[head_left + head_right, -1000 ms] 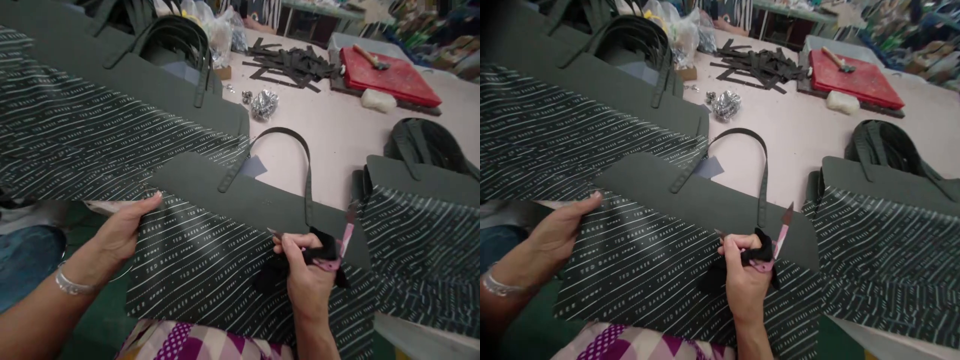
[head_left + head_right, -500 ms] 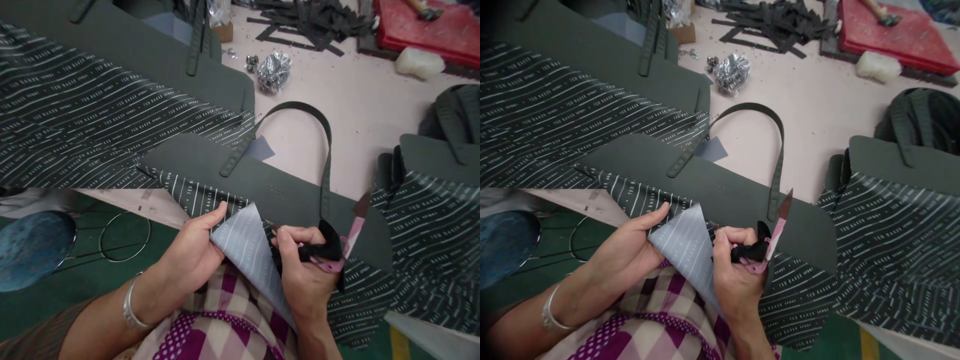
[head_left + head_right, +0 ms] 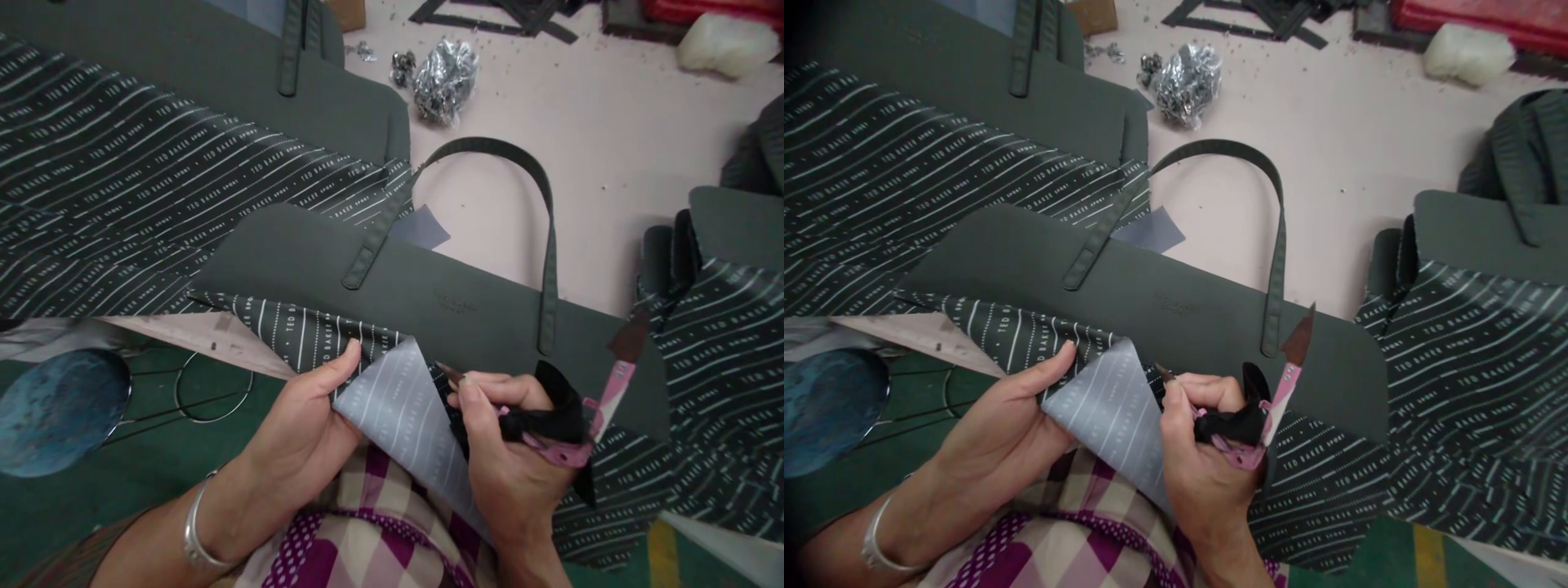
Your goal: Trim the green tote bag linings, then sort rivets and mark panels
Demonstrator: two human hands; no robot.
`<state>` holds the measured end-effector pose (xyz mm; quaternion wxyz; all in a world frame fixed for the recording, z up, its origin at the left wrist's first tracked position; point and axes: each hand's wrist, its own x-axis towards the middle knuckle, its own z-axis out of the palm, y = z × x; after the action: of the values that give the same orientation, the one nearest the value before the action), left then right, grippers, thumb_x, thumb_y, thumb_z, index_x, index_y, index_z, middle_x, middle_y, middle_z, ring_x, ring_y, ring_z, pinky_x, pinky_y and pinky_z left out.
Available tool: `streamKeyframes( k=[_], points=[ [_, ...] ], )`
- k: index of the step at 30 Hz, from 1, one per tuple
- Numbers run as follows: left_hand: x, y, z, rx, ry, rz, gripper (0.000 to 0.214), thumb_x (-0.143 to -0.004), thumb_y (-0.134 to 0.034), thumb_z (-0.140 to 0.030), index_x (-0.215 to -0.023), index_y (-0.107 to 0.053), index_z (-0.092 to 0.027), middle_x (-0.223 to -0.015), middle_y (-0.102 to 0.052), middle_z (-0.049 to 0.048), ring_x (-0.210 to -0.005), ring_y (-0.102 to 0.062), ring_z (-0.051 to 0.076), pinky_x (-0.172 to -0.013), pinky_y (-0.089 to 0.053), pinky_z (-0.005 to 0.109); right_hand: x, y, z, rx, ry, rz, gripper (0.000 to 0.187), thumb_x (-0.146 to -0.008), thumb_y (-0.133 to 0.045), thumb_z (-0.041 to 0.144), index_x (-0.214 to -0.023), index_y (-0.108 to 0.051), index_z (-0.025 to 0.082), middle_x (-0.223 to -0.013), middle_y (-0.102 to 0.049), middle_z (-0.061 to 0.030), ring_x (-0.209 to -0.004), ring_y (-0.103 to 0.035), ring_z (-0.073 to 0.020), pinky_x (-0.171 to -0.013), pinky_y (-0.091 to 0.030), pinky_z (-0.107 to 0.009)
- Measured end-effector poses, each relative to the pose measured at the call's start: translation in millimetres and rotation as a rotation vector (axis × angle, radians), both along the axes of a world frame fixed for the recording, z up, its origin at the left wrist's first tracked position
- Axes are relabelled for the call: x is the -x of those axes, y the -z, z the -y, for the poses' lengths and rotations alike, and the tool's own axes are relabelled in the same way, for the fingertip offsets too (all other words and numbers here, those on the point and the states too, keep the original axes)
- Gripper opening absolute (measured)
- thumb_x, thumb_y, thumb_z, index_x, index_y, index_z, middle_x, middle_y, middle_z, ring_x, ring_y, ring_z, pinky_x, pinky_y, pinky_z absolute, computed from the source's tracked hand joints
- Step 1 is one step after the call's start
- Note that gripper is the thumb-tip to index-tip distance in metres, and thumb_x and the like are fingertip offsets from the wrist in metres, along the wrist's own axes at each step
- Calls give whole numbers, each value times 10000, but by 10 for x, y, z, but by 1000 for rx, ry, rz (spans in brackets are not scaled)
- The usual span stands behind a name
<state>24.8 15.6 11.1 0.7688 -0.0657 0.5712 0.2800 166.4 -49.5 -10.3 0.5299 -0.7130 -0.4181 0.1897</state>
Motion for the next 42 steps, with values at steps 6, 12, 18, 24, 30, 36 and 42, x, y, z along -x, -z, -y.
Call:
streamKeyframes(
  k=[6, 12, 18, 24, 30, 36, 42],
  points=[
    [11, 27, 28, -21, -29, 49, 323, -929, -524, -362, -943, -727, -111, -921, -743, 127, -1020, -675, 308, -936, -535, 426, -5, -9, 0, 32, -5, 0, 150, -829, -645, 151, -697, -590, 194, -687, -660, 23, -651, -652, -123, -627, -533, -260],
    [24, 8, 59, -53, -24, 56, 296, -941, -527, -292, -870, -728, -86, -910, -746, 130, -950, -693, 270, -933, -534, 405, 10, -33, 2, 15, -20, 9, 174, -822, -638, 132, -679, -565, 200, -668, -642, 34, -642, -642, -121, -614, -529, -254],
    [15, -17, 54, -26, -21, 61, 297, -950, -523, -259, -848, -734, -75, -859, -752, 120, -932, -697, 241, -934, -533, 372, 76, -15, -11, -12, -50, 112, 151, -812, -644, 98, -722, -566, 192, -718, -641, 25, -696, -643, -104, -662, -521, -230],
    [25, 2, 69, -65, -52, 106, 264, -940, -544, -272, -907, -738, -96, -877, -755, 102, -945, -697, 243, -947, -532, 385, 49, -3, -13, -18, -33, 17, 161, -811, -649, 102, -702, -578, 197, -698, -653, 27, -665, -653, -120, -642, -537, -255],
    [11, 13, 39, -40, -85, 27, 289, -957, -497, -266, -934, -729, -94, -955, -749, 125, -970, -692, 251, -957, -531, 390, -68, 4, 58, -65, 49, -225, 186, -801, -670, 119, -669, -567, 199, -651, -644, 38, -583, -652, -145, -582, -554, -298],
    [12, 2, 48, -35, -92, 17, 298, -963, -486, -258, -951, -720, -75, -987, -742, 141, -991, -688, 257, -968, -525, 398, -64, 12, 65, -38, 19, -168, 179, -806, -656, 109, -682, -572, 206, -652, -643, 42, -630, -656, -143, -600, -541, -284],
    [11, -13, 36, -15, -87, -7, 314, -975, -458, -256, -967, -716, -78, -975, -745, 130, -987, -690, 249, -973, -523, 398, -53, -7, 40, -33, 14, -111, 177, -800, -653, 101, -681, -572, 205, -656, -635, 44, -622, -645, -132, -596, -539, -270]
  ],
)
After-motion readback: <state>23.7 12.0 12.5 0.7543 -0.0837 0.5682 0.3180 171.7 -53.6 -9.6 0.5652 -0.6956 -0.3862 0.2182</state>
